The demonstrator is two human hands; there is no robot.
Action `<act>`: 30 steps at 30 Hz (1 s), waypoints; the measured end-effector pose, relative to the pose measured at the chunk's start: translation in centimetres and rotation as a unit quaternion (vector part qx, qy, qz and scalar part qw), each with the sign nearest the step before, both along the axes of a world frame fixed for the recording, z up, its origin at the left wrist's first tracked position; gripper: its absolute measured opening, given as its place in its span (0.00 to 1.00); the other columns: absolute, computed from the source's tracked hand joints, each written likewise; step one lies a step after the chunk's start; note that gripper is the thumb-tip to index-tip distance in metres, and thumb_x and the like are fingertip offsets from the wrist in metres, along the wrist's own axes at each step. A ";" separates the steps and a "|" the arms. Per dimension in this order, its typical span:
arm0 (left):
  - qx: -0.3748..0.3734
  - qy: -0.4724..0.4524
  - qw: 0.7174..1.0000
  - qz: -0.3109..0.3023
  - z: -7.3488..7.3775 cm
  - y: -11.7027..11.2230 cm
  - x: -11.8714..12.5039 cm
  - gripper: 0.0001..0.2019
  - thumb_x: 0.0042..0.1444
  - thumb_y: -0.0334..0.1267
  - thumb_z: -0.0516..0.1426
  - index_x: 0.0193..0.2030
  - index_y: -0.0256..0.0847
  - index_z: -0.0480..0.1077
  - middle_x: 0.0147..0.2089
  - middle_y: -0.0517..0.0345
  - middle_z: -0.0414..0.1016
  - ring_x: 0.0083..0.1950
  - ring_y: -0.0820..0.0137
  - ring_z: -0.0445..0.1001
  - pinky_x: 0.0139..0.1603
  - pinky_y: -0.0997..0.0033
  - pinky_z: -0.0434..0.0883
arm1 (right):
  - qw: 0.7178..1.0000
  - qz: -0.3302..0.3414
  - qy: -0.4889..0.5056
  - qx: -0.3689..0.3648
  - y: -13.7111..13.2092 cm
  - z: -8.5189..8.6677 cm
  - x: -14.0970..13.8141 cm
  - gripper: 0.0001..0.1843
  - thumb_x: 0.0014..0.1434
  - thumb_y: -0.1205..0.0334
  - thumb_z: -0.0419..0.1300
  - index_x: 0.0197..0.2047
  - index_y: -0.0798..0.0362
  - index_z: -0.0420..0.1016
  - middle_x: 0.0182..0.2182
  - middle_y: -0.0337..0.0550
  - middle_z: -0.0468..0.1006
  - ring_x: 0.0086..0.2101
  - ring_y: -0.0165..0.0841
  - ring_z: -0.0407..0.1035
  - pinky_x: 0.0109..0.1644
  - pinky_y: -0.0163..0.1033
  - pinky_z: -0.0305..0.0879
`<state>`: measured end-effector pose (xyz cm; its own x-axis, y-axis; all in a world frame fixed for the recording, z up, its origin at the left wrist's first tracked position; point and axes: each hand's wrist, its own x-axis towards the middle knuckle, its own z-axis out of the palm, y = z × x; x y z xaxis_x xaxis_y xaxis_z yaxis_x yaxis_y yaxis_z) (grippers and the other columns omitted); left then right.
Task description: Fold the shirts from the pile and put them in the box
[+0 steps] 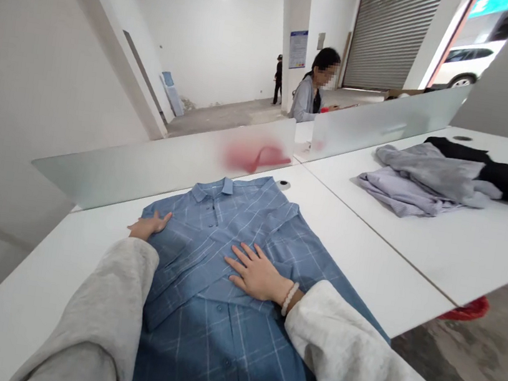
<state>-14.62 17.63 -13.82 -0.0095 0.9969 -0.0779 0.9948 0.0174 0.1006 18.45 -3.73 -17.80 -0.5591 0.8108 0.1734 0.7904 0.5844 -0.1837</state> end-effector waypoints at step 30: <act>-0.054 0.143 0.936 -0.318 2.9 -15.9 7.2 0.31 0.60 0.53 0.48 0.67 0.41 0.57 0.71 0.49 0.47 0.72 0.51 0.44 0.69 0.44 0.47 | 0.995 0.005 0.087 -0.046 0.0 0.8 0.2 0.32 0.67 0.43 0.39 0.68 0.49 0.53 0.68 0.49 0.50 0.67 0.45 0.40 0.67 0.60 0.37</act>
<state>-7.46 1.77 -10.91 0.5463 0.7950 -0.2635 0.7936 -0.5919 -0.1405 18.64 -3.68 -16.96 -0.5349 0.8224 0.1935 0.7366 0.5661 -0.3700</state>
